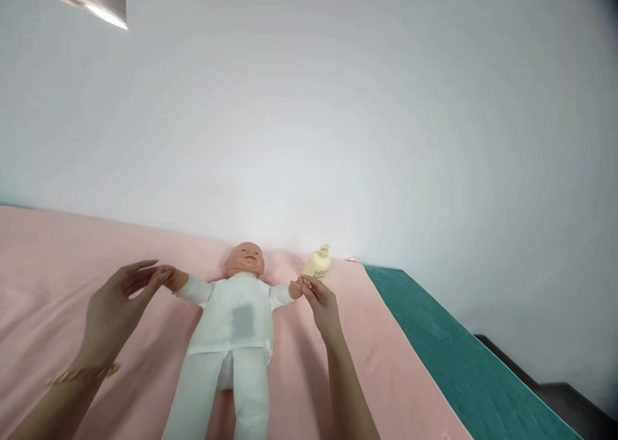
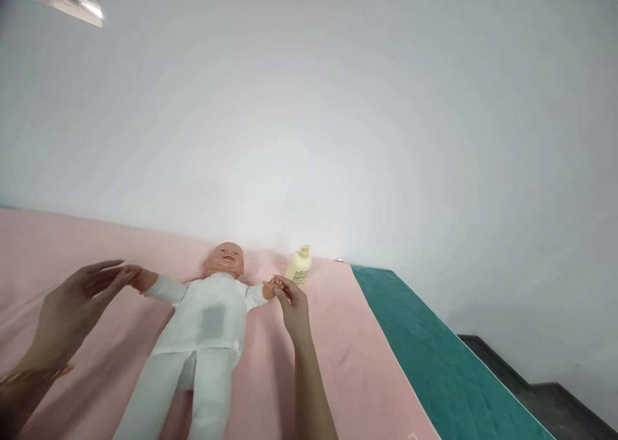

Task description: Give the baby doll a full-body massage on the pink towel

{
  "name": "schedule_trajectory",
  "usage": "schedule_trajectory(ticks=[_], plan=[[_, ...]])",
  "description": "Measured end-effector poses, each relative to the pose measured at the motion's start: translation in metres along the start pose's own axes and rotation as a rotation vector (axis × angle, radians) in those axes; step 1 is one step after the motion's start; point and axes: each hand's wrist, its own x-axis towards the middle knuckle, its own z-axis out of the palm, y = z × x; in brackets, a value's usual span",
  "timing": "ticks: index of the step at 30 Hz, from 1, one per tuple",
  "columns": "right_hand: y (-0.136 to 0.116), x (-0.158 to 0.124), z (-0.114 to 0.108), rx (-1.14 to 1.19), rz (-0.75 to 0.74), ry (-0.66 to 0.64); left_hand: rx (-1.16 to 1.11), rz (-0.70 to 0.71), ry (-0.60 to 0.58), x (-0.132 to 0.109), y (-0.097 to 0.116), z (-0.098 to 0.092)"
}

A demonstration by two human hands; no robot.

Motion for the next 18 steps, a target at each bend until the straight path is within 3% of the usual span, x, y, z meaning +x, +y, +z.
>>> schedule_trajectory(ticks=[3, 8, 12, 18], plan=[[0.004, 0.027, 0.015, 0.032, -0.004, 0.006, -0.057, 0.034, -0.009, 0.029, 0.009, 0.03], [0.019, 0.058, 0.036, 0.054, 0.044, 0.035, -0.329, -0.08, -0.106, 0.063, -0.011, 0.075], [0.033, 0.072, 0.054, 0.06, 0.1, 0.038, -0.373, -0.154, -0.28, 0.075, -0.028, 0.092], [0.055, 0.07, 0.082, 0.084, 0.187, 0.037, -0.3, -0.161, -0.437, 0.086, -0.052, 0.108]])
